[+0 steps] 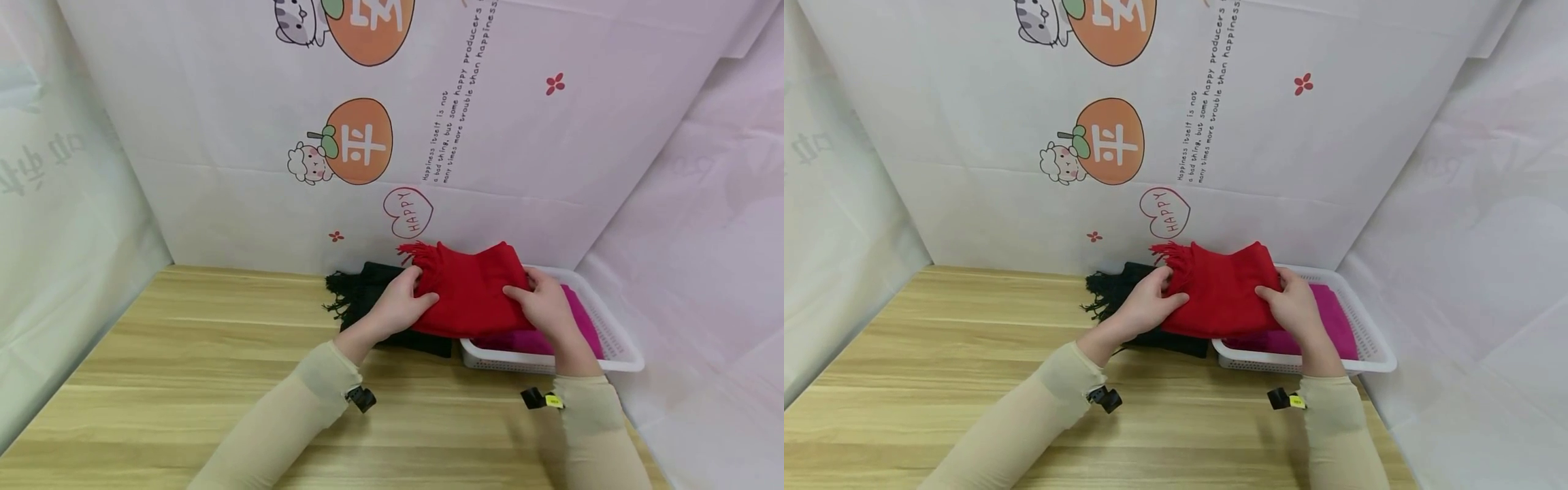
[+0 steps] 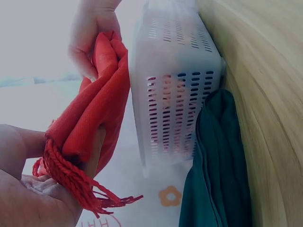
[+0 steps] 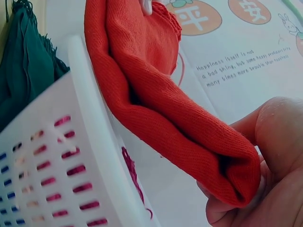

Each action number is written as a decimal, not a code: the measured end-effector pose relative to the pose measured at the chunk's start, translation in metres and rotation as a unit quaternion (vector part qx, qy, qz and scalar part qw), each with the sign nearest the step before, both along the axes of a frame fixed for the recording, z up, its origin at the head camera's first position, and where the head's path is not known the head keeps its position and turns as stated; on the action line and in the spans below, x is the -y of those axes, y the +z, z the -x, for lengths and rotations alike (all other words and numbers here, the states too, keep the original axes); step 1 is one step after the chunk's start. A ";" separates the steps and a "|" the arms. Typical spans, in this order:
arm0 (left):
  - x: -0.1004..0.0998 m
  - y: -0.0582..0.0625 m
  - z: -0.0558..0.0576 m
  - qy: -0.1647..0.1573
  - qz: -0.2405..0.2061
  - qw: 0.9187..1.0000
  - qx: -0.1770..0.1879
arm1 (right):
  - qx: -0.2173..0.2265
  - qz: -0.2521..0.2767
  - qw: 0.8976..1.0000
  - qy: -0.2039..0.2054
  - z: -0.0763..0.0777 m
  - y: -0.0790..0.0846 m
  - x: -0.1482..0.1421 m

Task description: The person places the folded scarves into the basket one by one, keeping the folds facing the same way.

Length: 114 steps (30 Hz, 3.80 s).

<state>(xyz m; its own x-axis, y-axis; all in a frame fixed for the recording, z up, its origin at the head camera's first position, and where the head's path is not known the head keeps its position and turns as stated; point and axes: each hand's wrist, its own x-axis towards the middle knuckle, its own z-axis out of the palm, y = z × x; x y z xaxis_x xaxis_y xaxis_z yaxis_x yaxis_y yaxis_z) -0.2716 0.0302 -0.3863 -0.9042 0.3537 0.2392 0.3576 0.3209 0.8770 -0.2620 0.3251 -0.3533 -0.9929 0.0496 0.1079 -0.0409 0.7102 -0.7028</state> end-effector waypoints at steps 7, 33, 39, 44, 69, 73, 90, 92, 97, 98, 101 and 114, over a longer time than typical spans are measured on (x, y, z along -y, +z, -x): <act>-0.018 -0.002 0.002 -0.010 -0.002 1.000 0.010 | -0.005 0.014 1.000 0.001 -0.001 -0.001 -0.018; -0.082 0.009 0.020 -0.068 -0.002 0.997 0.037 | 0.026 0.079 0.995 -0.048 0.009 0.001 -0.089; -0.092 0.015 0.022 -0.069 0.003 0.997 0.039 | 0.033 0.091 0.994 -0.060 0.012 -0.002 -0.100; -0.104 0.013 0.023 -0.073 0.009 0.997 0.032 | 0.033 0.105 0.992 -0.067 0.014 -0.005 -0.110; -0.142 -0.011 0.024 -0.062 0.138 0.988 -0.010 | 0.031 0.036 0.996 -0.080 0.022 -0.025 -0.133; -0.144 -0.011 0.026 -0.067 0.148 0.987 -0.008 | 0.035 0.042 0.995 -0.084 0.022 -0.029 -0.137; -0.153 -0.019 0.017 -0.022 0.227 0.973 -0.017 | 0.023 -0.030 0.996 -0.079 0.030 -0.049 -0.145; -0.154 -0.020 0.016 -0.014 0.240 0.970 -0.031 | 0.024 -0.042 0.996 -0.078 0.030 -0.052 -0.146; -0.154 -0.021 0.013 -0.007 0.277 0.958 -0.079 | 0.027 -0.081 0.994 -0.069 0.030 -0.057 -0.147; -0.154 -0.021 0.013 -0.007 0.284 0.955 -0.087 | 0.028 -0.093 0.993 -0.066 0.029 -0.058 -0.147; -0.155 -0.022 0.013 -0.008 0.296 0.949 -0.103 | 0.035 -0.130 0.989 -0.054 0.029 -0.058 -0.146; -0.152 -0.026 0.006 -0.014 0.367 0.918 -0.149 | 0.056 -0.278 0.959 -0.023 0.026 -0.056 -0.129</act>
